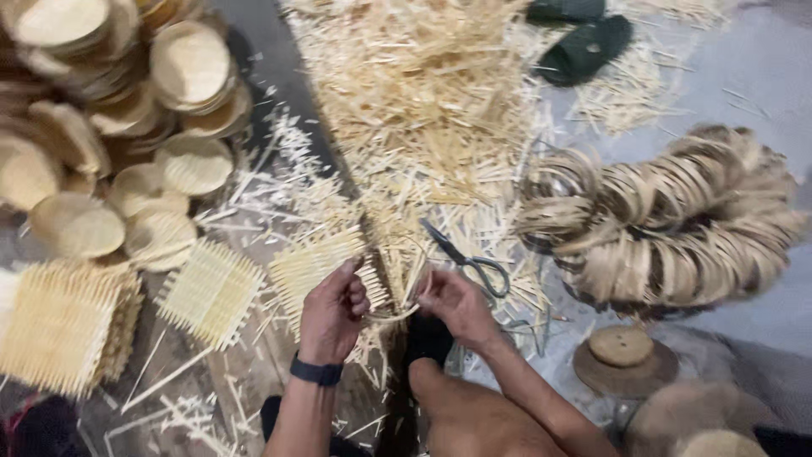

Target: The person weaves bamboo strips to create small containers, using a circular base for shape and trimming excess material with scissors.

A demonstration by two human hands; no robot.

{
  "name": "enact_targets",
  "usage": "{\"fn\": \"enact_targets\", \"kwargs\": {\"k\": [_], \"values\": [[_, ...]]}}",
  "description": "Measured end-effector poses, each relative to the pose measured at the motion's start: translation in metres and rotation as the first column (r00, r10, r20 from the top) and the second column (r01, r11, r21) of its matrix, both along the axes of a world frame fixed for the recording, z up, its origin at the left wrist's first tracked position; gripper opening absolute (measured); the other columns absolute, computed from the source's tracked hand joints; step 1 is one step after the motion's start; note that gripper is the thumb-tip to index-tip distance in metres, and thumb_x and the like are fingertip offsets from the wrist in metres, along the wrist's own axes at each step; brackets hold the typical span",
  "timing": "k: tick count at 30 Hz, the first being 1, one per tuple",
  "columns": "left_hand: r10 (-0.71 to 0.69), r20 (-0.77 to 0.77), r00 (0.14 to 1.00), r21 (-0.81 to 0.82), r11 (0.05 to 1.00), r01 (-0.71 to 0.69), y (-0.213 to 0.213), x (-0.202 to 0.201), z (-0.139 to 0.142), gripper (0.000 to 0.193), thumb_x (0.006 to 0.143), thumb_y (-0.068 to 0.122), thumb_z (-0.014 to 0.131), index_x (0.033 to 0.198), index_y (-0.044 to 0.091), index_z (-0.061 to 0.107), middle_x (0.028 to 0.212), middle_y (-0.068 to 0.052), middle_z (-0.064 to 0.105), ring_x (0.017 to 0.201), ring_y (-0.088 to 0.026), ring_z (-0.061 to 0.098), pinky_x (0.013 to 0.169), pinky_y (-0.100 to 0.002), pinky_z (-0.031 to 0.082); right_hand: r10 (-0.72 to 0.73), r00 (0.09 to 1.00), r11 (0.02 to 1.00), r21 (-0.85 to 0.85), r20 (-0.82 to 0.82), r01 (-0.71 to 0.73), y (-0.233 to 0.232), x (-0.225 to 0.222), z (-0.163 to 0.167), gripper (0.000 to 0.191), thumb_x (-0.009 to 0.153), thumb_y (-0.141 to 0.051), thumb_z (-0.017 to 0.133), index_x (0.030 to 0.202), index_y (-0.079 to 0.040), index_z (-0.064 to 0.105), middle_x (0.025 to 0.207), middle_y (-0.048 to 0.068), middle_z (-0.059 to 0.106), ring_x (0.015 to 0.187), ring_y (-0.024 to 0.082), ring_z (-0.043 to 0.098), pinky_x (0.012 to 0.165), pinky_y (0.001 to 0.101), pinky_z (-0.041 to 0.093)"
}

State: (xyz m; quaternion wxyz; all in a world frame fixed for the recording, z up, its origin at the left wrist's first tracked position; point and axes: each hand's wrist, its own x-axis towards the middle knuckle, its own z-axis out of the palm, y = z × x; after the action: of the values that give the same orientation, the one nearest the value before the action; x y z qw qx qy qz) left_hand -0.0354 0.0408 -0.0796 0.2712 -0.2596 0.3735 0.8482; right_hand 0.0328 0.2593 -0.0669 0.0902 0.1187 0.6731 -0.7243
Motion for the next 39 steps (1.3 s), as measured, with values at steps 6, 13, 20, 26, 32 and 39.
{"fn": "enact_targets", "kwargs": {"k": [6, 13, 20, 26, 32, 39], "values": [[-0.177, 0.015, 0.984, -0.263, 0.949, 0.175, -0.007, -0.001, 0.016, 0.025, 0.096, 0.016, 0.068, 0.108, -0.005, 0.075, 0.069, -0.003, 0.058, 0.055, -0.010, 0.046, 0.047, -0.024, 0.034, 0.339, 0.786, 0.720, 0.680, -0.517, 0.137, -0.015, -0.055, 0.016, 0.037, 0.083, -0.016, 0.080, 0.117, -0.007, 0.068, 0.108, 0.013, 0.066, 0.094, 0.030, 0.070, 0.077, 0.0370, 0.058], [-0.257, 0.200, 0.945, -0.322, 0.894, 0.311, -0.012, -0.027, 0.036, 0.037, 0.096, 0.041, 0.059, 0.101, 0.007, 0.072, 0.063, 0.003, 0.051, 0.046, -0.009, 0.042, 0.039, -0.025, 0.030, 0.613, 0.704, 0.634, 0.755, -0.359, -0.167, -0.035, -0.081, 0.019, 0.031, 0.085, -0.011, 0.080, 0.114, -0.007, 0.071, 0.094, 0.009, 0.065, 0.080, 0.025, 0.069, 0.064, 0.0362, 0.057], [-0.317, 0.304, 0.898, -0.143, 0.917, 0.372, -0.009, -0.038, 0.007, 0.064, 0.095, 0.073, 0.043, 0.075, 0.014, 0.056, 0.059, 0.003, 0.044, 0.043, -0.007, 0.029, 0.039, -0.024, 0.020, 0.609, 0.579, 0.667, 0.745, -0.542, -0.005, -0.056, -0.091, 0.033, 0.034, 0.079, -0.011, 0.078, 0.113, -0.009, 0.072, 0.089, 0.006, 0.065, 0.079, 0.023, 0.066, 0.062, 0.0354, 0.053], [-0.221, 0.316, 0.923, -0.190, 0.938, 0.290, -0.005, -0.026, -0.013, 0.062, 0.096, 0.073, 0.044, 0.073, 0.016, 0.052, 0.056, 0.007, 0.037, 0.043, -0.008, 0.028, 0.040, -0.026, 0.021, 0.656, 0.629, 0.525, 0.851, -0.417, 0.017, -0.067, -0.086, 0.018, 0.018, 0.079, -0.011, 0.078, 0.096, -0.007, 0.070, 0.073, 0.006, 0.053, 0.067, 0.023, 0.059, 0.053, 0.0388, 0.047], [-0.135, 0.374, 0.918, -0.190, 0.957, 0.218, -0.007, -0.014, -0.020, 0.061, 0.095, 0.073, 0.046, 0.070, 0.017, 0.047, 0.054, 0.007, 0.037, 0.041, -0.008, 0.028, 0.039, -0.027, 0.021, 0.618, 0.664, 0.560, 0.829, -0.422, 0.006, -0.077, -0.066, -0.003, 0.021, 0.077, -0.003, 0.072, 0.096, -0.007, 0.067, 0.075, 0.007, 0.051, 0.067, 0.025, 0.059, 0.055, 0.0388, 0.048], [0.015, 0.216, 0.976, -0.138, 0.990, 0.015, -0.032, -0.014, -0.024, 0.052, 0.089, 0.061, 0.060, 0.094, 0.011, 0.074, 0.053, 0.008, 0.038, 0.043, -0.009, 0.033, 0.038, -0.026, 0.026, 0.257, 0.965, 0.935, 0.267, -0.052, -0.234, -0.070, -0.081, -0.027, 0.032, 0.089, -0.030, 0.071, 0.111, -0.007, 0.070, 0.095, 0.007, 0.071, 0.083, 0.020, 0.072, 0.067, 0.0296, 0.061]]}}
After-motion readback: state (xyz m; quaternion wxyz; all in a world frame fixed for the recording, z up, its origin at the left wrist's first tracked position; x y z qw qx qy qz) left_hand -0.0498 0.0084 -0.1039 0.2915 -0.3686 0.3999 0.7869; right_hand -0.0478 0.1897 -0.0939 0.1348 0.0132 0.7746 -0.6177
